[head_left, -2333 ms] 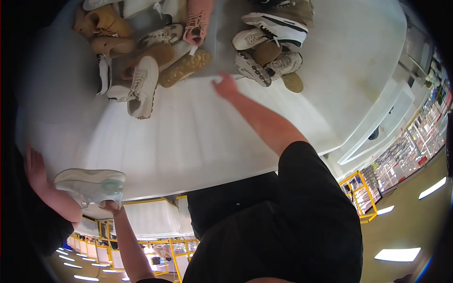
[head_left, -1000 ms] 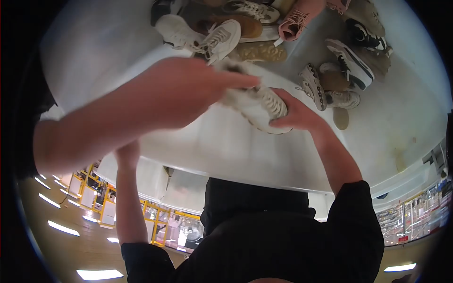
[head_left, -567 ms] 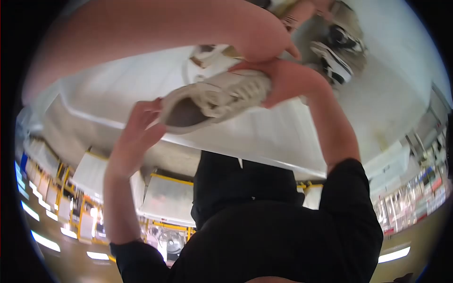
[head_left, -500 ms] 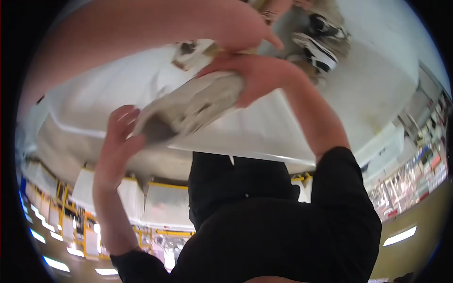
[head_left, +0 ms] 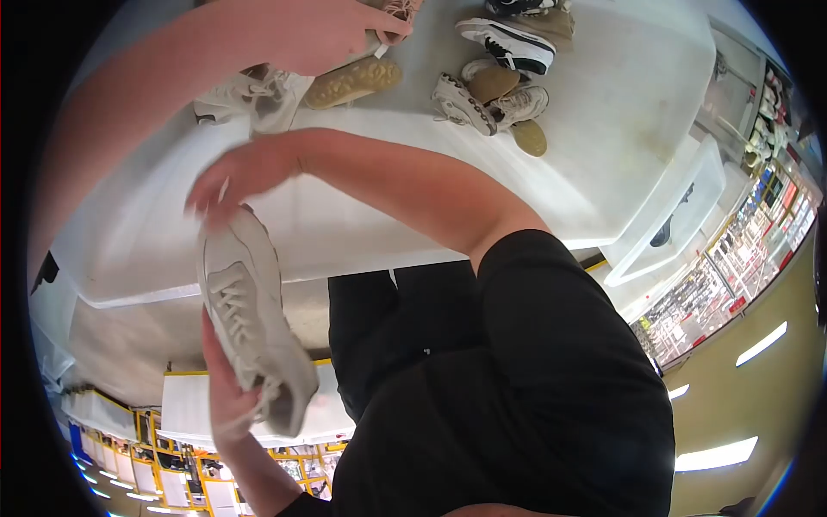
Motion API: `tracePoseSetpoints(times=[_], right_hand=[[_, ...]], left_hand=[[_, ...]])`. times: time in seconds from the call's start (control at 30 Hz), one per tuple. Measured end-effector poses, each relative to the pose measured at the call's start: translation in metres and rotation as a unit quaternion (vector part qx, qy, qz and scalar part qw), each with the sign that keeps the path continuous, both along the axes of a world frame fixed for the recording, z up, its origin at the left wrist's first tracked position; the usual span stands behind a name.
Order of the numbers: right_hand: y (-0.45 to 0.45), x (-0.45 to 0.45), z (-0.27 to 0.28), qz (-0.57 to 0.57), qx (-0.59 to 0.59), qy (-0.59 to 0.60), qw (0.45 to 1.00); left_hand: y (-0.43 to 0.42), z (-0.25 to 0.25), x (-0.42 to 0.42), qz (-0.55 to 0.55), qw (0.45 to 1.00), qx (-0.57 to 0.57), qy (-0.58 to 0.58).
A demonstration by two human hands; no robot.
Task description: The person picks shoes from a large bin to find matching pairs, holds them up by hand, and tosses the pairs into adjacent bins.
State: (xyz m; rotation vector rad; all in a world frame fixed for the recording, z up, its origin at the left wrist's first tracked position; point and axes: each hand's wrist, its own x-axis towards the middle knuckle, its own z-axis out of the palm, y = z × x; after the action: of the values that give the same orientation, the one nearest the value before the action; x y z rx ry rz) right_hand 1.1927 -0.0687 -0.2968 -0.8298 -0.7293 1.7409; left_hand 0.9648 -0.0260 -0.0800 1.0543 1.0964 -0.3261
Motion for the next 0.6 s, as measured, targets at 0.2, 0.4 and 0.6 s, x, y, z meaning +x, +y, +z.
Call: tracePoseSetpoints(times=[0.2,0.4,0.6], right_hand=[[-0.035,-0.008,-0.135,-0.132,-0.335,-0.464,0.809],[-0.061,-0.013,-0.244,-0.179,-0.208,-0.613,0.741],[-0.060,-0.002,-0.200,-0.121,-0.327,-0.533,0.771]], left_hand=[[-0.025,0.000,-0.034,0.072,0.994,0.075,-0.025],[-0.034,-0.017,-0.074,0.084,0.972,0.220,0.002],[-0.028,-0.012,-0.045,0.121,0.964,0.216,-0.094]])
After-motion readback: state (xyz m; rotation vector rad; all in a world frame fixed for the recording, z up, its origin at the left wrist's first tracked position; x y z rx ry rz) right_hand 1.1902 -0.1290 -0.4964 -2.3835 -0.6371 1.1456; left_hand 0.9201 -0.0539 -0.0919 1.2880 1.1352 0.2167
